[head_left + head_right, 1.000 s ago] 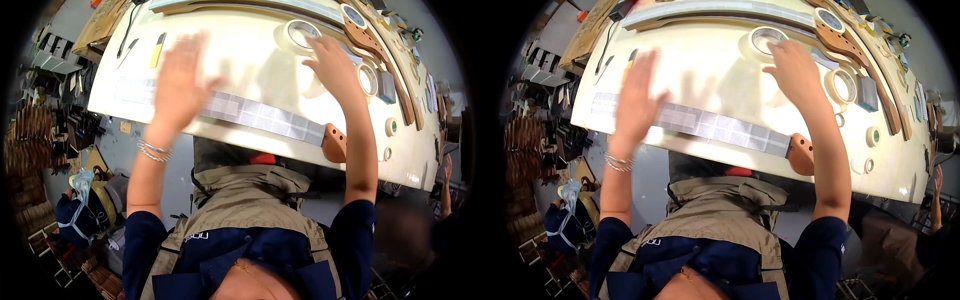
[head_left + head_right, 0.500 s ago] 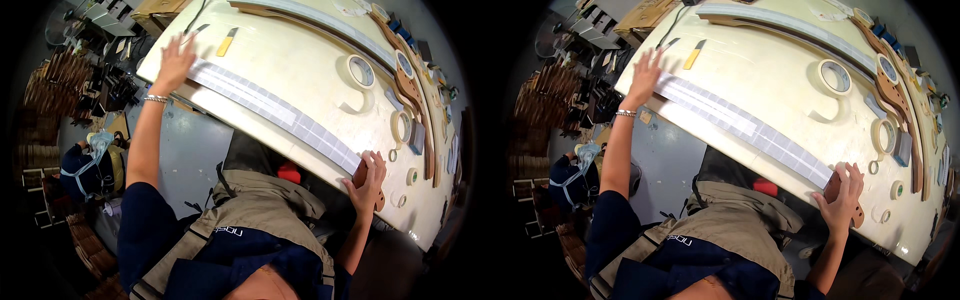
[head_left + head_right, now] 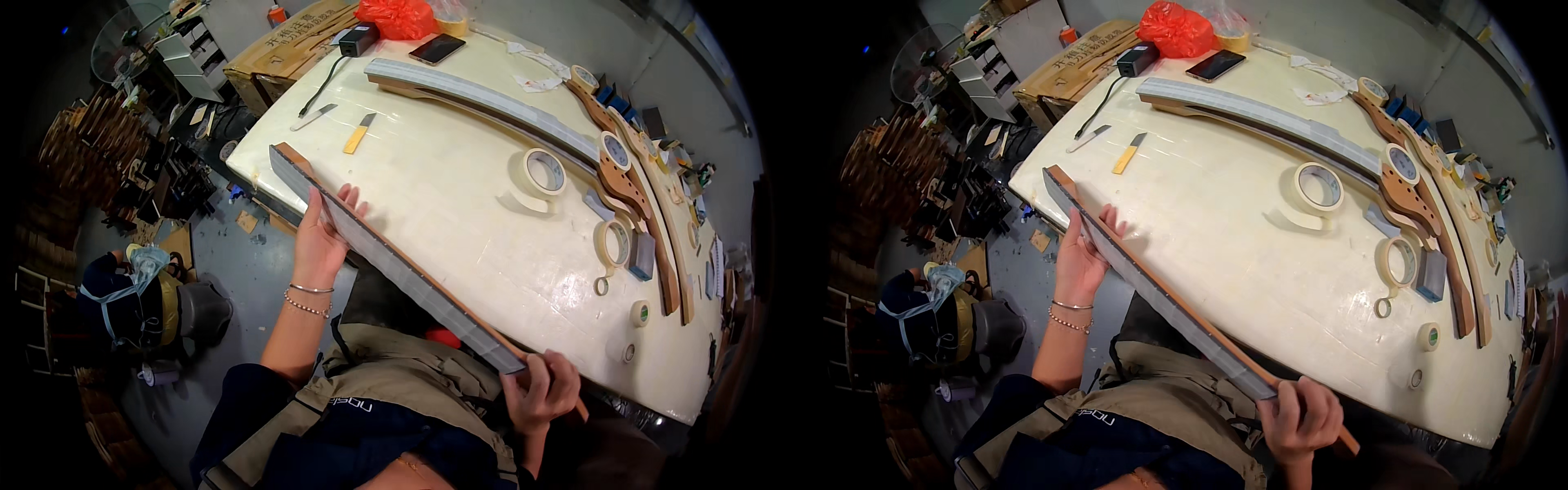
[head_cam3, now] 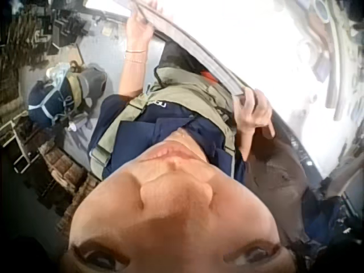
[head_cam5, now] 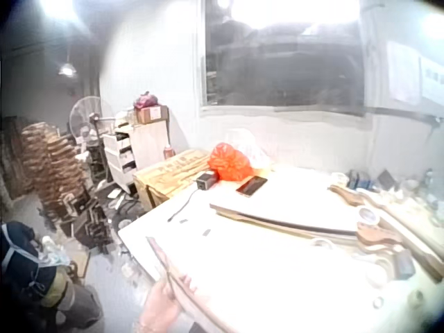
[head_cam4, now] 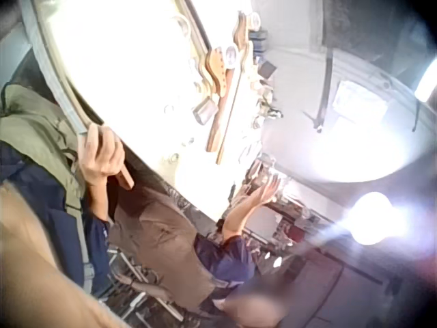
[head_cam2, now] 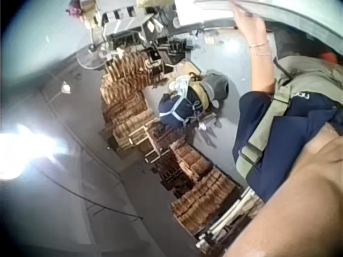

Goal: The person applies masking tape to a wooden guitar neck on a workbench. They use a utility knife to cut the tape and smooth it down with their fingers. The person repeatedly aligns the neck, applies tape, and trims the edges, occasionally lifting the neck to inspect the work.

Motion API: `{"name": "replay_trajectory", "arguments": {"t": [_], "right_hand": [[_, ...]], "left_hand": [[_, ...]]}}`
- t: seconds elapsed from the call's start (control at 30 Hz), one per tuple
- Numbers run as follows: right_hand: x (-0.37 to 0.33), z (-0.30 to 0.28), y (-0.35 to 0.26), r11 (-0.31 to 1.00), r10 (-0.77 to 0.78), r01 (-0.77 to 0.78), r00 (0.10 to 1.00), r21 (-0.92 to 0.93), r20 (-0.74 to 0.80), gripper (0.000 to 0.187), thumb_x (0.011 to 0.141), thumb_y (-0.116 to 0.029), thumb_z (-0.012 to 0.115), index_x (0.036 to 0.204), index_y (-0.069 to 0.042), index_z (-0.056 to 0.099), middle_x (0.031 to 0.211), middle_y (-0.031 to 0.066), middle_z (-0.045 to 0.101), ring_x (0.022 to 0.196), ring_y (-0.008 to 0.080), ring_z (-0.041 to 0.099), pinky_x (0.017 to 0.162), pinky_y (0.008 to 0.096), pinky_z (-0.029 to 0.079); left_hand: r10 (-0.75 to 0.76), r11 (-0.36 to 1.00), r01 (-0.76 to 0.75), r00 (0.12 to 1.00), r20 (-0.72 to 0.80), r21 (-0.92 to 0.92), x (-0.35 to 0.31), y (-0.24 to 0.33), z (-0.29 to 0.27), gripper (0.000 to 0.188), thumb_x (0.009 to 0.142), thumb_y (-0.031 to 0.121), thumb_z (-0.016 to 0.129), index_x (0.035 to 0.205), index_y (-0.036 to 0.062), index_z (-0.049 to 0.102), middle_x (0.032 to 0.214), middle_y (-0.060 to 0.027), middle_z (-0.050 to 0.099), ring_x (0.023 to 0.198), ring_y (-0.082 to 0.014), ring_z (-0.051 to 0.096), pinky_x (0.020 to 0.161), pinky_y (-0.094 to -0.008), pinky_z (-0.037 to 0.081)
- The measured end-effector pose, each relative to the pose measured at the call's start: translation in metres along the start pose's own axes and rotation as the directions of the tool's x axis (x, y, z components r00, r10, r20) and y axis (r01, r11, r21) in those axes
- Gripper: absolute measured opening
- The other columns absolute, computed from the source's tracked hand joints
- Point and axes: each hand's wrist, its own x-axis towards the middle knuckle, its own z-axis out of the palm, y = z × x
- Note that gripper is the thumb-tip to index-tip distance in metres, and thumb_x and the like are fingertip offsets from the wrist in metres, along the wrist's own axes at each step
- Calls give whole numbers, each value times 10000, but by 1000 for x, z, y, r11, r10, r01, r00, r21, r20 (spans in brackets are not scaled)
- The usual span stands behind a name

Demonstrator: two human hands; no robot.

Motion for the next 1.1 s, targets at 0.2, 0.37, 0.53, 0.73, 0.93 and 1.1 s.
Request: {"name": "replay_trajectory", "arguments": {"t": [0.2, 0.37, 0.53, 0.73, 0.93, 1.1], "right_hand": [[-57, 9, -16, 548, 442, -757, 623, 357, 645, 628, 650, -36, 762, 1216, 7, 494, 1184, 145, 504, 990, 236, 575, 786, 306, 499], [-115, 61, -4, -86, 98, -906, 407, 415, 908, 556, 789, -58, 675, 1291, 30, 453, 1181, 109, 558, 1095, 163, 502, 946, 276, 374], [-121, 69, -25, -117, 195, -828, 522, 548, 830, 492, 856, -154, 637, 1272, 50, 471, 1126, 96, 574, 928, 124, 541, 820, 252, 432], [-137, 76, -24, 41, 346, -759, 621, 649, 703, 345, 834, -95, 610, 1141, 38, 527, 992, 61, 584, 827, 91, 530, 735, 235, 428], [-125, 93, -29, 55, 369, -733, 646, 678, 669, 208, 812, -36, 583, 1011, 27, 583, 857, 26, 593, 726, 59, 520, 651, 217, 425], [-105, 127, -25, 96, 218, -618, 778, 780, 589, 452, 772, -18, 547, 1223, 0, 542, 826, 61, 619, 709, 87, 550, 647, 235, 453]], "left_hand": [[-21, 998, 39, 948, 317, -51, 7, -9, 14, 451, 855, 322, 607, 1173, 38, 460, 920, -47, 536, 836, -172, 537, 833, -325, 468], [-156, 975, 20, 768, 621, 221, 6, -6, 61, 639, 877, 380, 570, 1351, 51, 296, 1001, -51, 485, 887, -185, 523, 850, -348, 436], [-33, 962, -126, 823, 566, 241, 29, 44, 137, 629, 863, 585, 464, 1128, 15, 482, 960, -87, 520, 850, -204, 543, 802, -339, 458], [-58, 938, -204, 703, 709, 279, 60, 47, 165, 465, 846, 498, 580, 966, 53, 517, 881, -44, 522, 810, -139, 537, 740, -281, 474], [-97, 932, -151, 774, 625, 331, 43, -3, 146, 491, 874, 450, 568, 1172, 75, 458, 880, -26, 522, 765, -123, 535, 714, -276, 481], [-246, 879, -99, 745, 621, 467, -21, -92, 60, 941, 792, 391, 683, 1450, 80, 85, 798, -49, 533, 669, -150, 554, 669, -317, 478]]}}
